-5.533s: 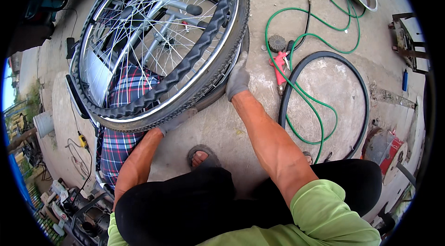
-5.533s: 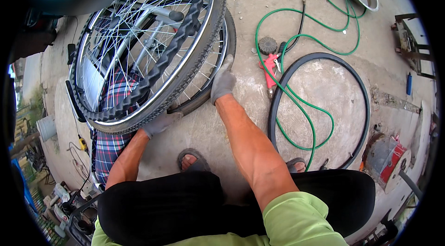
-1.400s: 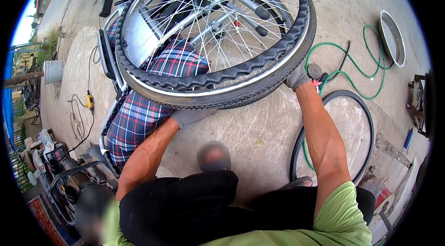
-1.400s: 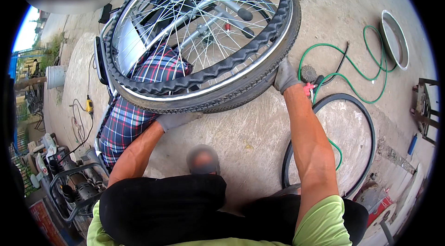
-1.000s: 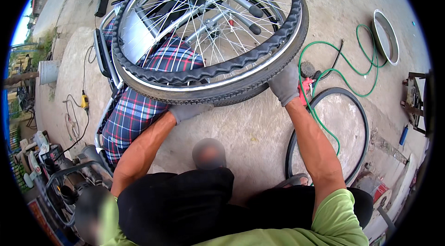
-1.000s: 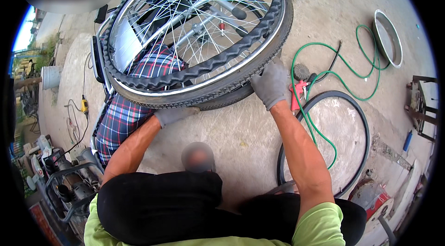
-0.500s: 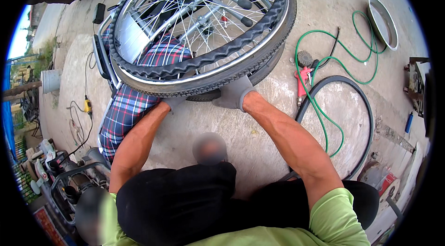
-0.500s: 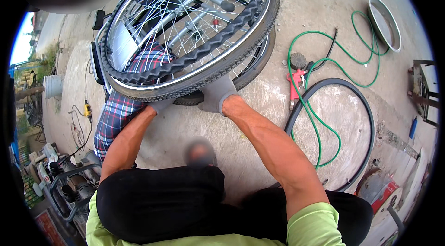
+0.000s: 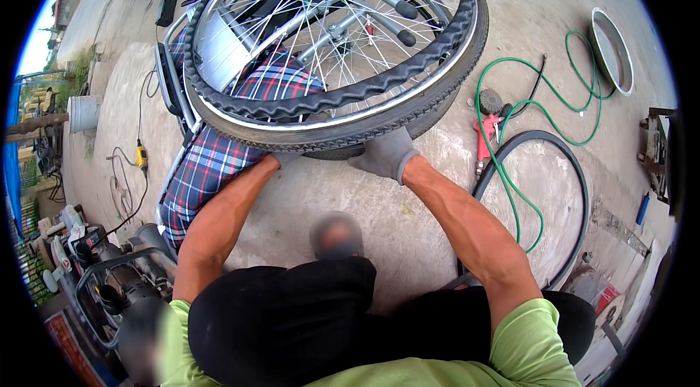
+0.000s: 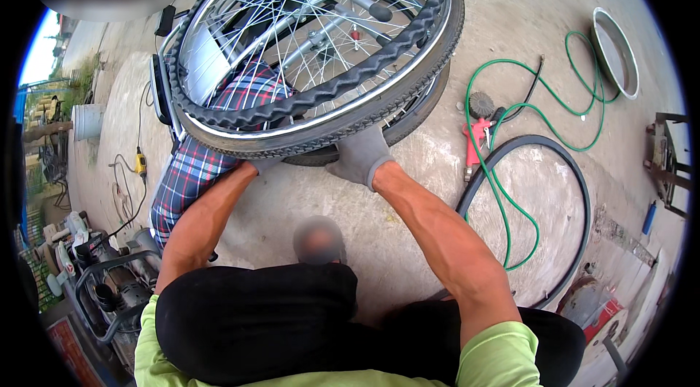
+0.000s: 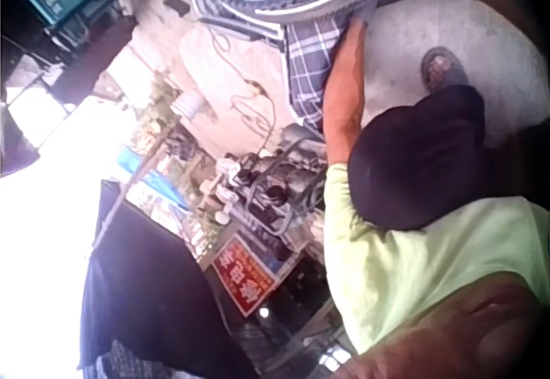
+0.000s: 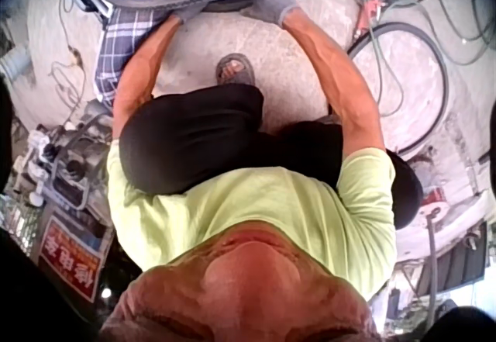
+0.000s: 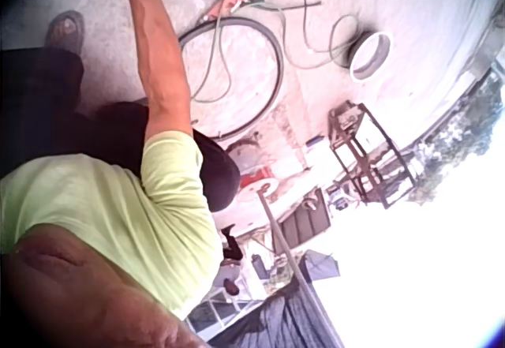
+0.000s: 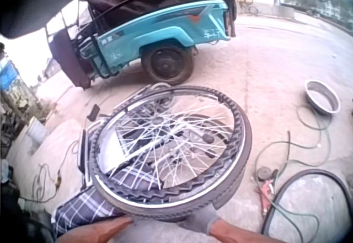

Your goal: The person installs a bicycle tire onto a wheel rim by hand, pressing the tire bead into the rim and rotating the wheel to seat the tire evenly. The person uses both hands to push the tire onto the rim and checks the fit around the circumference.

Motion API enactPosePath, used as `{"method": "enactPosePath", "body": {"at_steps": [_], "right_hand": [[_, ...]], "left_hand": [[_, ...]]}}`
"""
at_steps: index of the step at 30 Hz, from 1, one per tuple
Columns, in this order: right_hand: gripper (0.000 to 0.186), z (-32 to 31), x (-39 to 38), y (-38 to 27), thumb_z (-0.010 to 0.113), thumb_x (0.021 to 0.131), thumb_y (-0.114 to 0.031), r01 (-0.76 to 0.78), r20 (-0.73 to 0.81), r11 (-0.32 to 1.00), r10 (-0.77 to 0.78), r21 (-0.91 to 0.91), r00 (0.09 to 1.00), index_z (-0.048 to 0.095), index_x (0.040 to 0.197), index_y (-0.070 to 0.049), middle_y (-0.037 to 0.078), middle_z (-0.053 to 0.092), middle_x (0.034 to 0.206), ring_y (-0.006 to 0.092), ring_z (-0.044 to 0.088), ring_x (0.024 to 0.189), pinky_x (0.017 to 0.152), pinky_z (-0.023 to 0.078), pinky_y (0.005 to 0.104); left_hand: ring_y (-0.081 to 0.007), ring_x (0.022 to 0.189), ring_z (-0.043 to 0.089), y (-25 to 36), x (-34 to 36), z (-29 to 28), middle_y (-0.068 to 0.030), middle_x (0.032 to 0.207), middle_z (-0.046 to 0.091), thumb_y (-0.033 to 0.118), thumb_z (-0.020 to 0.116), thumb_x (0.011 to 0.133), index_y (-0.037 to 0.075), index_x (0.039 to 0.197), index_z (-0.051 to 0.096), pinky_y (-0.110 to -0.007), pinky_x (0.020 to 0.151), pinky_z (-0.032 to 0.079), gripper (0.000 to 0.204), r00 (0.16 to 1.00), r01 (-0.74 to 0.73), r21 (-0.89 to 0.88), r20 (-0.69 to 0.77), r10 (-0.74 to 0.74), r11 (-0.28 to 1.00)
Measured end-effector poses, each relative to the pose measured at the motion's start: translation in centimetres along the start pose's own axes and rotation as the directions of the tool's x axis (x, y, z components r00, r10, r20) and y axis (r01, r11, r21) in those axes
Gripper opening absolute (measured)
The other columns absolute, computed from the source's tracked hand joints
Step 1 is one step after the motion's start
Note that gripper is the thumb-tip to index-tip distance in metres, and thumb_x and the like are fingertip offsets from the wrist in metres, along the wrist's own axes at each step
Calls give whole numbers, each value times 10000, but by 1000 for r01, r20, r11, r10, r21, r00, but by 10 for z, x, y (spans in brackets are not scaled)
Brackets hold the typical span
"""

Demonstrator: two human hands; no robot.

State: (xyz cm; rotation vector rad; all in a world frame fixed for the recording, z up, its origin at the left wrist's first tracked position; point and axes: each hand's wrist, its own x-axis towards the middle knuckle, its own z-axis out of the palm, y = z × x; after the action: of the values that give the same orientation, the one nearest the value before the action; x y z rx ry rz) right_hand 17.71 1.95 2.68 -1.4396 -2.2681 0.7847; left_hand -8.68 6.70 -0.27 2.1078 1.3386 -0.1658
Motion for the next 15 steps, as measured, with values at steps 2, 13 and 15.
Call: {"method": "enactPosePath", "body": {"at_steps": [2,13,15], "right_hand": [[708,3,-2,-2,808,676,-358,21,-61,999,-22,-27,998,595,1311,-129,172,598,1265,370,532,1219,1016,417,482],[643,14,-1,4,782,705,-390,-31,20,999,32,-12,999,629,1258,-98,169,620,1240,356,548,1207,1006,419,468],[627,11,2,3,783,696,-387,-39,69,999,38,15,997,645,1233,-94,171,633,1226,359,553,1199,1009,418,466]], "left_hand": [[-265,1077,612,-1,-2,0,-159,1215,641,327,660,906,54,1247,607,-396,940,470,441,999,11,-16,43,-10,1000],[-268,1115,607,-6,-14,-15,-165,1257,634,335,645,922,56,1281,603,-394,969,462,456,953,77,-43,297,-61,996],[-269,1121,606,-6,-18,-18,-166,1264,633,336,642,925,57,1288,602,-394,975,461,459,931,102,-38,357,-82,994]]}}
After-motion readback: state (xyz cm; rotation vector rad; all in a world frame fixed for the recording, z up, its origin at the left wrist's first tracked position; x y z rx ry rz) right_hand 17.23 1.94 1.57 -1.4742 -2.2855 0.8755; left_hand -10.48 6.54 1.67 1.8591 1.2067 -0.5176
